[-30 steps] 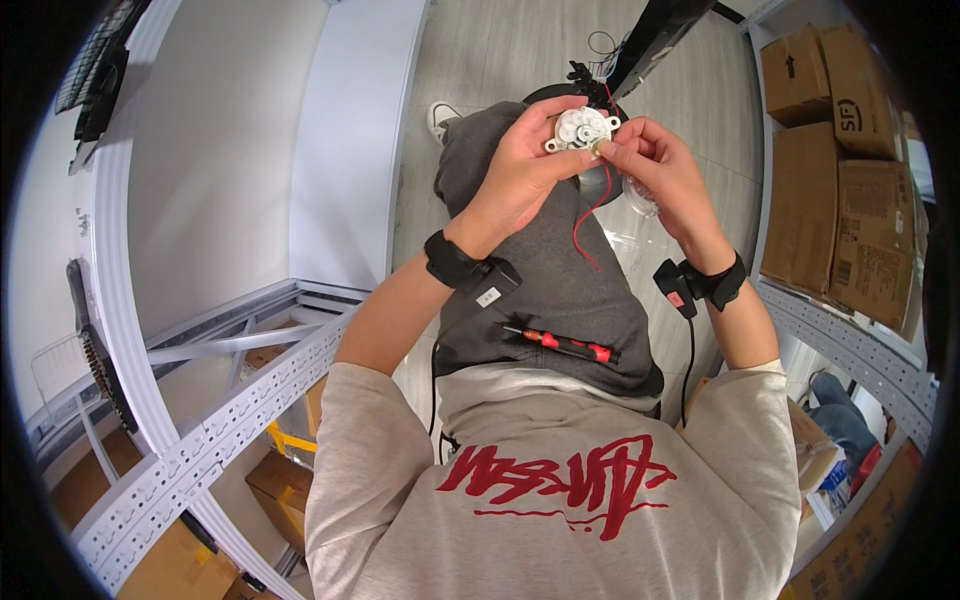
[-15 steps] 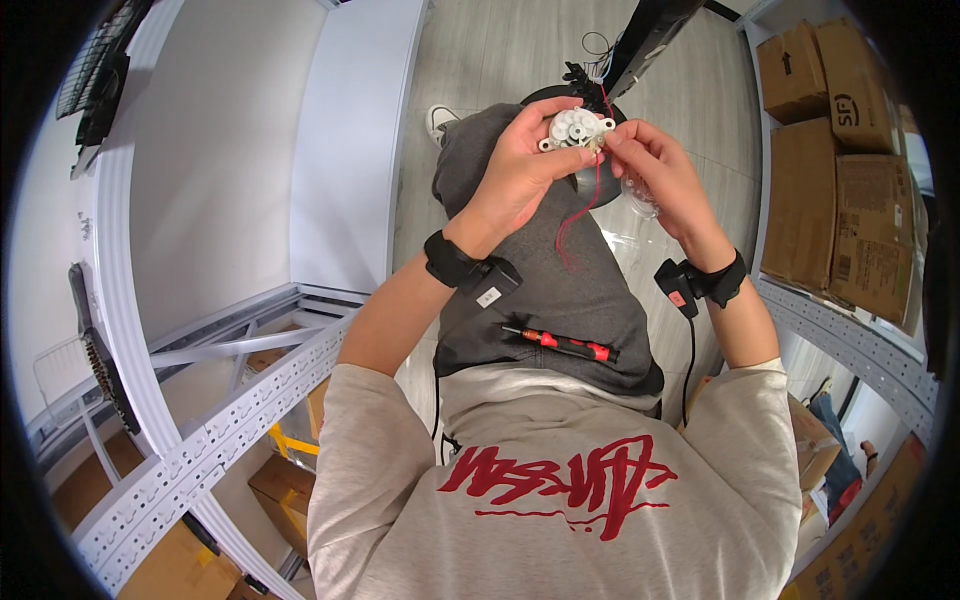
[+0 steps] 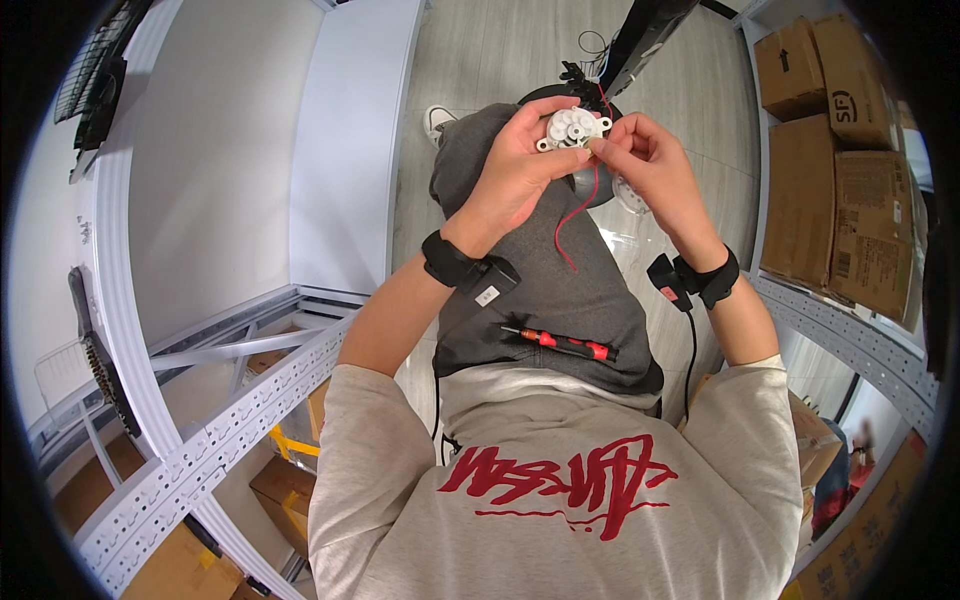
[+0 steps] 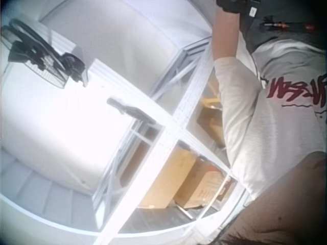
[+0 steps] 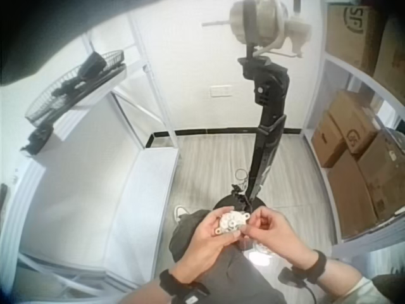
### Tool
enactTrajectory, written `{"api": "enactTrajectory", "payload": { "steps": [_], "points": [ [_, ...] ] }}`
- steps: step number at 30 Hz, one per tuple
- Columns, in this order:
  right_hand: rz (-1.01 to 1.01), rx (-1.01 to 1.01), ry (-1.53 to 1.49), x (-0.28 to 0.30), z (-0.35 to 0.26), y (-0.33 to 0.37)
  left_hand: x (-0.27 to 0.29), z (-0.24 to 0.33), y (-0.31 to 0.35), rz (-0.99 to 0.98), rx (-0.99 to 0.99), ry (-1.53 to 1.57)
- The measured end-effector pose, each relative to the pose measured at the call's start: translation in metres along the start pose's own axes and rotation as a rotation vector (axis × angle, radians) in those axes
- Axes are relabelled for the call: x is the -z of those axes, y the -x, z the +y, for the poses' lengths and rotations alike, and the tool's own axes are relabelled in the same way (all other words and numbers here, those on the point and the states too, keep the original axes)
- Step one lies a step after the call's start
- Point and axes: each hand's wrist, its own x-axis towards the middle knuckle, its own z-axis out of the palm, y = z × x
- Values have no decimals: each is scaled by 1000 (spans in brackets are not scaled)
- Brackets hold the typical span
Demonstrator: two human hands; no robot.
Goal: The person holds a small white electronic component with red wires and manipulates it with both hands. They then pick up a clear plastic cover and attach it to the component, pressing it into place.
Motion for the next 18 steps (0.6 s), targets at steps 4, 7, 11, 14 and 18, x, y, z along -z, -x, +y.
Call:
{"api": "enactTrajectory", "payload": {
  "steps": [4, 7, 11, 14, 18],
  "points": [
    [-14, -13, -10, 0, 0, 1, 2, -1, 0, -7, -5, -6],
    [-26, -80, -73, 3, -5, 2, 2, -1, 0, -2, -4, -2],
    [-2, -99, -114, 8, -5, 3, 1, -2, -1, 6, -13, 14],
    [17, -17, 22, 6, -4, 6, 1, -1, -1, 20, -29, 7],
    [-88, -25, 206, 8, 2, 12, 0, 1, -2, -1, -46, -3]
  ]
}}
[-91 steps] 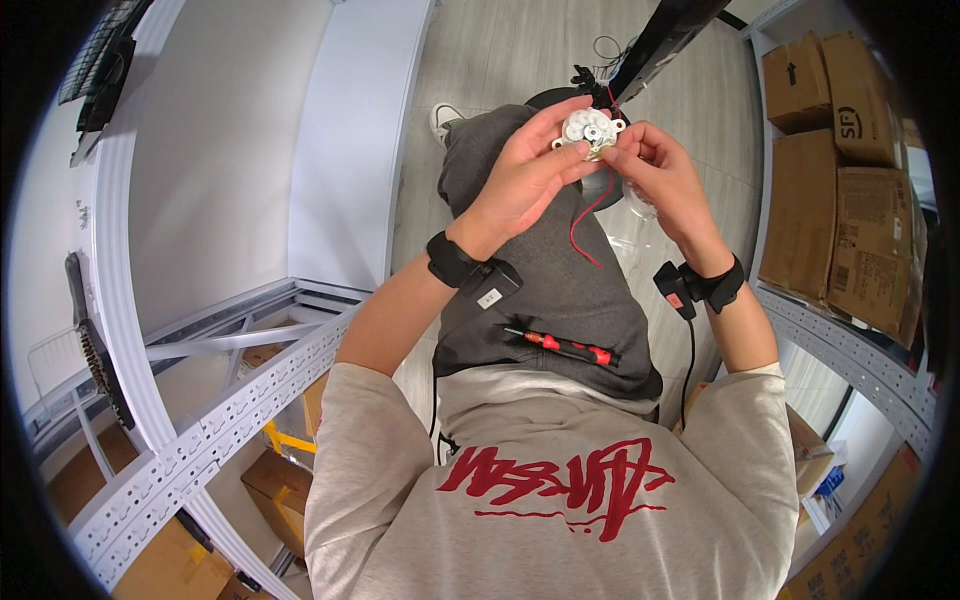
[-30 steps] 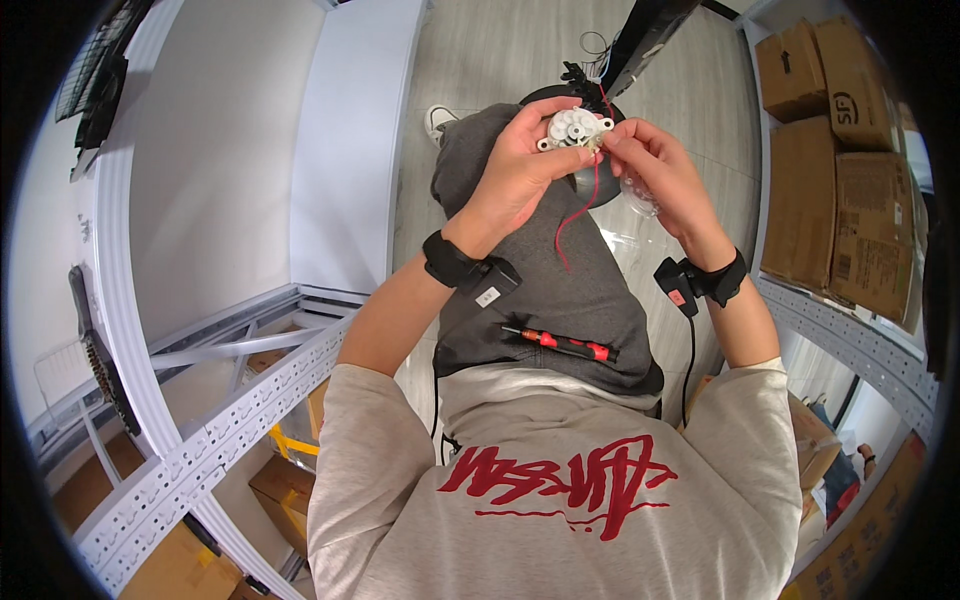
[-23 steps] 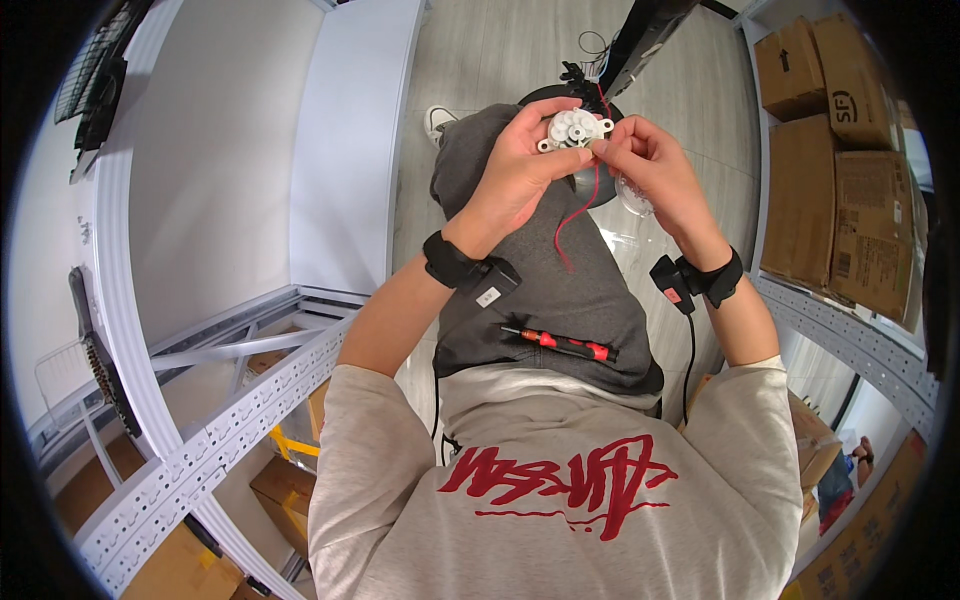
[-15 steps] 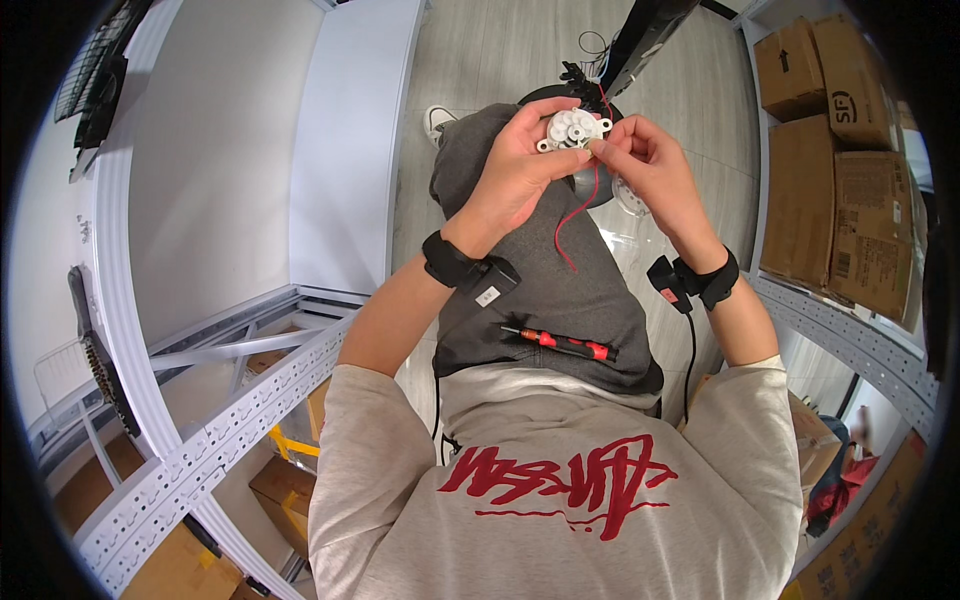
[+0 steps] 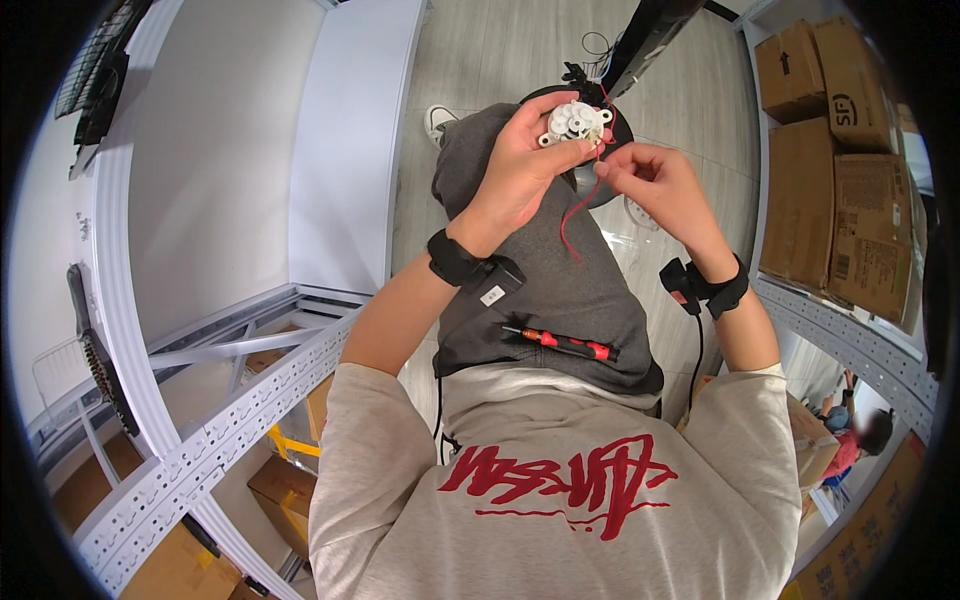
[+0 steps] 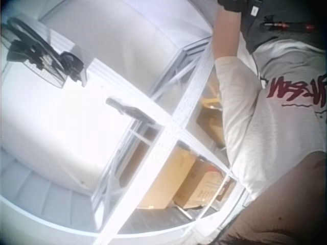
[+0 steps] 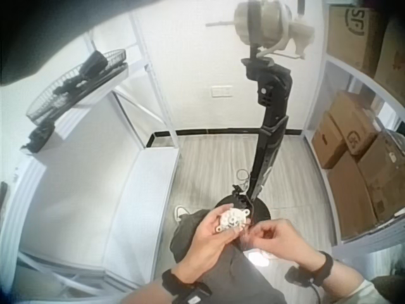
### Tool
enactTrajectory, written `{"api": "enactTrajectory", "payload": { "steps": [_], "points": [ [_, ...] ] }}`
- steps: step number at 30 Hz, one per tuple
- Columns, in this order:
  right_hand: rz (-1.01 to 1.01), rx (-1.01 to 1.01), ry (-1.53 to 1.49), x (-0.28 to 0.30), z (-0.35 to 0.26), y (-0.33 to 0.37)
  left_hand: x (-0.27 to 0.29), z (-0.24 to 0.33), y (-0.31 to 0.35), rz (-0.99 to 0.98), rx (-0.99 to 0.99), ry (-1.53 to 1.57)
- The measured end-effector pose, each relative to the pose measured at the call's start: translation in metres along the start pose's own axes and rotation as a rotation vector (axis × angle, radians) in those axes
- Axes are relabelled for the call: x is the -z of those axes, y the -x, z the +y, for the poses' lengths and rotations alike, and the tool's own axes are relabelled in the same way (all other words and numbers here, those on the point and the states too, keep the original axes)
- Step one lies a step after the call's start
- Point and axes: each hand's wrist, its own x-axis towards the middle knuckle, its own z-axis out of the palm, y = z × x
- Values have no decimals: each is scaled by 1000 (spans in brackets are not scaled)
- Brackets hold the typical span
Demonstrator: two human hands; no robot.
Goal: The person holds a small white electronic component with red wires and manipulates it with both hands. They then pick up a clear plastic cover and attach it to the component, pressing it into place.
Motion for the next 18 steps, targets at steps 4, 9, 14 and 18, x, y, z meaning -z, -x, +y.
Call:
{"api": "enactTrajectory", "payload": {
  "steps": [4, 9, 14, 18],
  "points": [
    [3, 80, 47, -3, 7, 1, -3, 2, 1, 5, 4, -19],
    [220, 392, 505, -7, 2, -1, -3, 1, 0, 14, 7, 3],
    [420, 711, 838, -10, 14, -4, -1, -1, -1, 7, -9, -6],
    [466, 789, 1011, -10, 16, -3, -3, 0, 0, 8, -7, -5]
  ]
}}
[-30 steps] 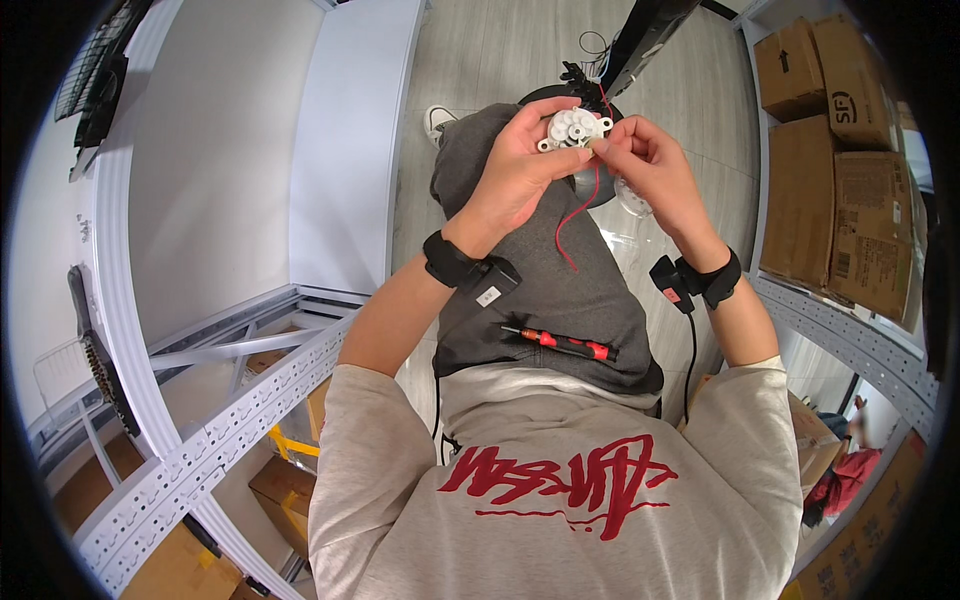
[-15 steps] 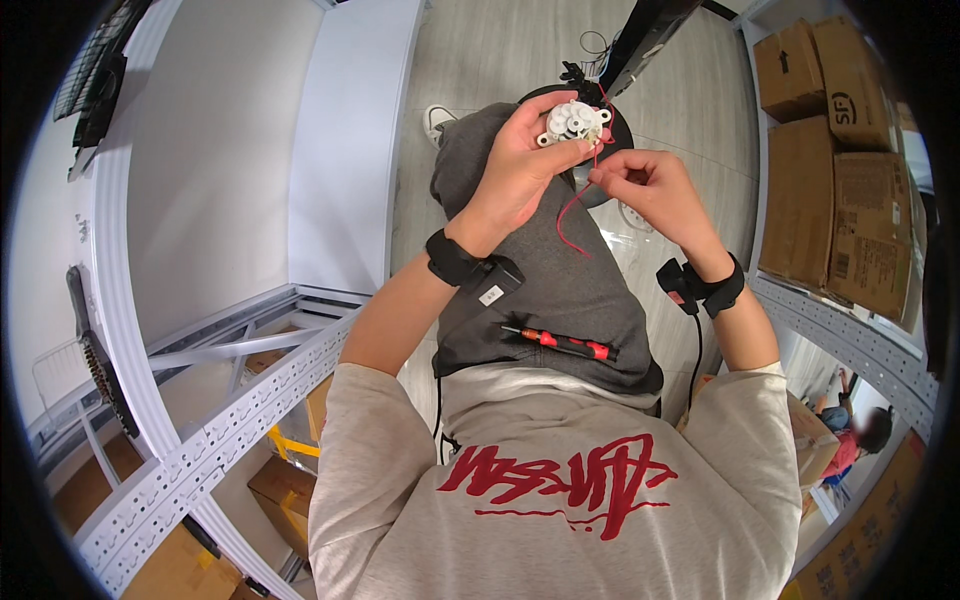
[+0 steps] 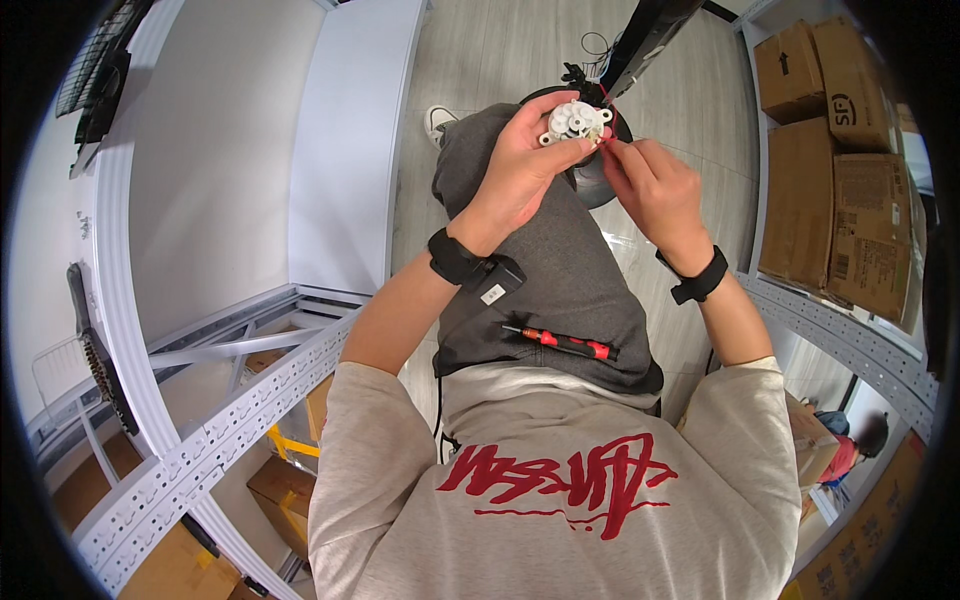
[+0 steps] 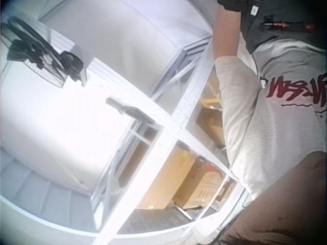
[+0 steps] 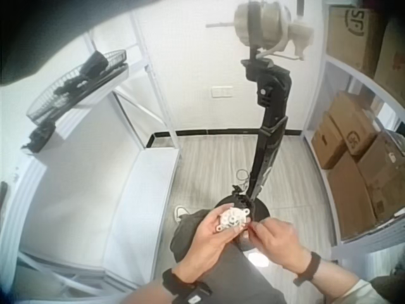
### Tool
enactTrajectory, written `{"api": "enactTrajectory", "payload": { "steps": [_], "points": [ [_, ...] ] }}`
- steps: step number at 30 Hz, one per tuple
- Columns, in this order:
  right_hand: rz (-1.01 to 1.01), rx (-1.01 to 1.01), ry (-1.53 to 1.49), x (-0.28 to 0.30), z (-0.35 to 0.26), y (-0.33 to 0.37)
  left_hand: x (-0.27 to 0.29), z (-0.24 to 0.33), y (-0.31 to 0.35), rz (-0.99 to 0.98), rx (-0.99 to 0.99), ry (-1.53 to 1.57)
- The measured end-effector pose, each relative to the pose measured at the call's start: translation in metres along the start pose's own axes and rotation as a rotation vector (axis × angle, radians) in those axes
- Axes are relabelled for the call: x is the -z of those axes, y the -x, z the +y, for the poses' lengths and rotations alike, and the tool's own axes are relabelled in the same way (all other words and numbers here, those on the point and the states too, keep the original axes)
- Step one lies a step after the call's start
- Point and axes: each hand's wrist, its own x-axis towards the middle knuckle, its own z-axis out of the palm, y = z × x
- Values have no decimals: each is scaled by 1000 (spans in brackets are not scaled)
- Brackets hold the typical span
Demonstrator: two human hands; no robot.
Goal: The person holds a small white electronic component with red wires and manipulates it with both hands. They then pick up a clear plastic cover and attach it to the component, pressing it into place.
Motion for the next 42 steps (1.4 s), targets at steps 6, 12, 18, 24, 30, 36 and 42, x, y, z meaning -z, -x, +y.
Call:
{"api": "enactTrajectory", "payload": {
  "steps": [6, 12, 18, 24, 30, 36, 42],
  "points": [
    [-105, 9, -171, 3, -3, 1, 2, -4, -1, 2, -4, -6],
    [-309, -364, -777, 15, -5, -5, 4, -6, 0, -7, -1, -11],
    [-305, -1012, -1435, 26, 12, -23, 4, -8, -1, 7, 13, -20],
    [-264, -537, -925, 24, 6, -16, 3, -5, 1, -14, 36, -12],
    [-164, -309, -628, 24, -6, -18, 2, -5, 1, 10, 30, -4],
    [-145, -211, -535, 22, -2, -18, 3, -4, 1, -4, 23, 4],
    [-328, -462, -846, 33, 7, -20, 6, -7, 1, -16, 18, -11]
  ]
}}
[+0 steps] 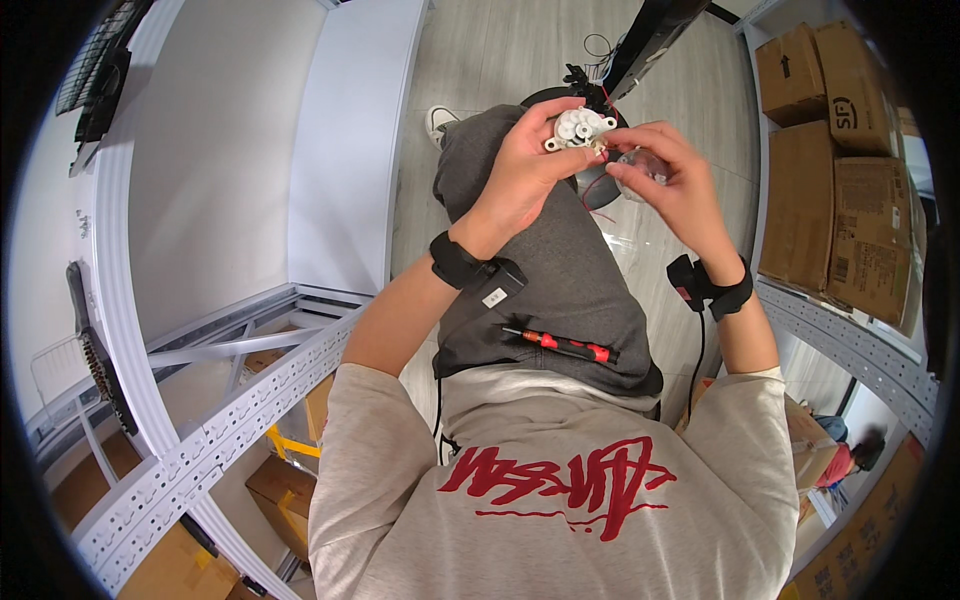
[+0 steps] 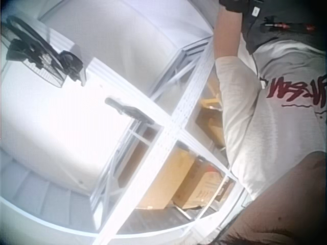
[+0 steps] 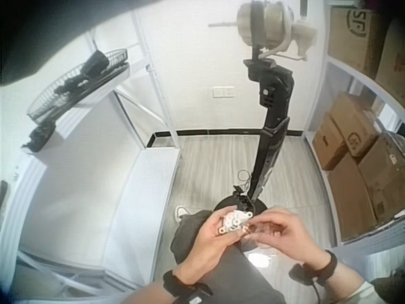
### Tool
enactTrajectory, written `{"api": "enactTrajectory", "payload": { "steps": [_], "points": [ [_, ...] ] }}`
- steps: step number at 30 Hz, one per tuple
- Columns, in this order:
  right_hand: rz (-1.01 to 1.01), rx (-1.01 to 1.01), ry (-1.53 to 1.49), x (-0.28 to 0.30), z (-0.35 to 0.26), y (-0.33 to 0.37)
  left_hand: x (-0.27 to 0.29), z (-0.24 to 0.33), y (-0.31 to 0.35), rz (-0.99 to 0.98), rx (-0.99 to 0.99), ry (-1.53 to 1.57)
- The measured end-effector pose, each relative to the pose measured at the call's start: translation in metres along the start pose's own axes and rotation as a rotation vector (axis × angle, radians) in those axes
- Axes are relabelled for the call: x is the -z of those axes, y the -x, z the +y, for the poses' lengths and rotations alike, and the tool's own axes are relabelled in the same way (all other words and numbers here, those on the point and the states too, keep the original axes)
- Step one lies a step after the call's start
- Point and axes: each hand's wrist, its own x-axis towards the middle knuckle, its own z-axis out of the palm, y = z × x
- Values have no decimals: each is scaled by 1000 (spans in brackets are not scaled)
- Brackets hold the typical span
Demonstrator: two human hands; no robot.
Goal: The person holds a small white electronic component with red wires and manipulates it with both hands. They then pick up a clear plastic cover and attach it to the component, pressing it into place.
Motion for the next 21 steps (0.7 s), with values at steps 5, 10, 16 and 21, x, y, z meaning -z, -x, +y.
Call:
{"api": "enactTrajectory", "payload": {
  "steps": [5, 10, 16, 21],
  "points": [
    [-7, -216, -507, 7, 9, -5, -2, -1, -2, 11, -6, -12],
    [-59, -250, -596, 5, 2, -11, -3, 2, 0, 7, 20, -1],
    [-73, -83, -470, -3, 8, -12, -1, 2, 0, 1, 29, 23],
    [-54, -20, -426, -3, 7, -10, -2, 3, 1, 20, 28, 32]
  ]
}}
